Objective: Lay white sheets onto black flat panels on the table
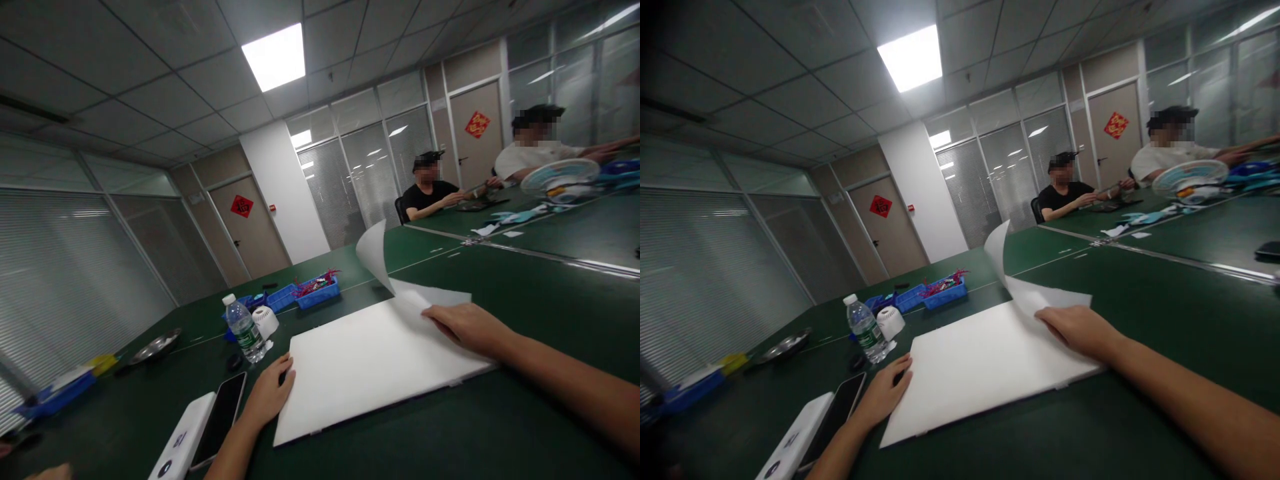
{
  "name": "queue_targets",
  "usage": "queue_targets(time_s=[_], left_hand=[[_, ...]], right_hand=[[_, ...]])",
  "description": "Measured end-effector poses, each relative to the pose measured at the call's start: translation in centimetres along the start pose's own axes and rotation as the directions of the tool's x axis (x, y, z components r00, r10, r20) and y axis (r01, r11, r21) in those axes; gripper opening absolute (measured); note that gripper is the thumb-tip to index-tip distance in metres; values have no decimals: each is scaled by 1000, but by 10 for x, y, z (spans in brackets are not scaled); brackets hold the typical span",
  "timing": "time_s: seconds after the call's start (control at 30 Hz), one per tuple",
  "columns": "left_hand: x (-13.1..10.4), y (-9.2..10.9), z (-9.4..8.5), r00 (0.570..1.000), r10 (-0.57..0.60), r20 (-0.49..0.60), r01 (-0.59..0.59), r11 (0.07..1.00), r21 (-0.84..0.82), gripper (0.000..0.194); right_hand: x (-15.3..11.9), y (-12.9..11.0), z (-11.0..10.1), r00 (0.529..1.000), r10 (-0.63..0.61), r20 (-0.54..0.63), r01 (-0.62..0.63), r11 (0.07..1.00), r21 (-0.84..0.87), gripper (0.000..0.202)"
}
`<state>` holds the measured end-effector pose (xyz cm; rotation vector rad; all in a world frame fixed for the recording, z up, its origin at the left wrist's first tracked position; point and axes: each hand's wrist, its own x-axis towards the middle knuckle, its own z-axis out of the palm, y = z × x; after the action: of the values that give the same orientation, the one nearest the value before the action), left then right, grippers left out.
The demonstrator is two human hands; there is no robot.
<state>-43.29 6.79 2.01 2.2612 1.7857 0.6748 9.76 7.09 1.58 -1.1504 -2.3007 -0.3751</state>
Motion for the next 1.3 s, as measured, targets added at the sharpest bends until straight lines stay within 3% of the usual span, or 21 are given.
queue_targets(time_s=[0.13, 0.23, 0.43, 0.83, 1.07, 1.3], left_hand=[[0, 0, -1, 1000, 6, -3, -6, 1000, -12, 54], [-1, -1, -2, 1000, 9, -15, -10, 1000, -26, 50], [0, -2, 0, 1000, 14, -22, -15, 999, -41, 34], [0, -18, 6, 997, 58, -47, -64, 988, -141, 52], [6, -20, 4, 996, 37, -80, -53, 976, -210, 59], [8, -34, 2, 993, -23, -113, -9, 963, -268, 79]], right_hand=[[4, -29, -4, 975, -221, 32, 218, 974, 66, 28], [5, -39, -6, 957, -286, 42, 281, 955, 97, 21], [-2, -30, -2, 968, -251, -3, 249, 962, 107, 18], [-2, -30, -8, 924, -356, -143, 359, 933, -4, 15], [1, -35, -15, 898, -403, -176, 408, 913, -12, 15], [2, -38, -17, 887, -426, -179, 430, 903, -22, 14]])
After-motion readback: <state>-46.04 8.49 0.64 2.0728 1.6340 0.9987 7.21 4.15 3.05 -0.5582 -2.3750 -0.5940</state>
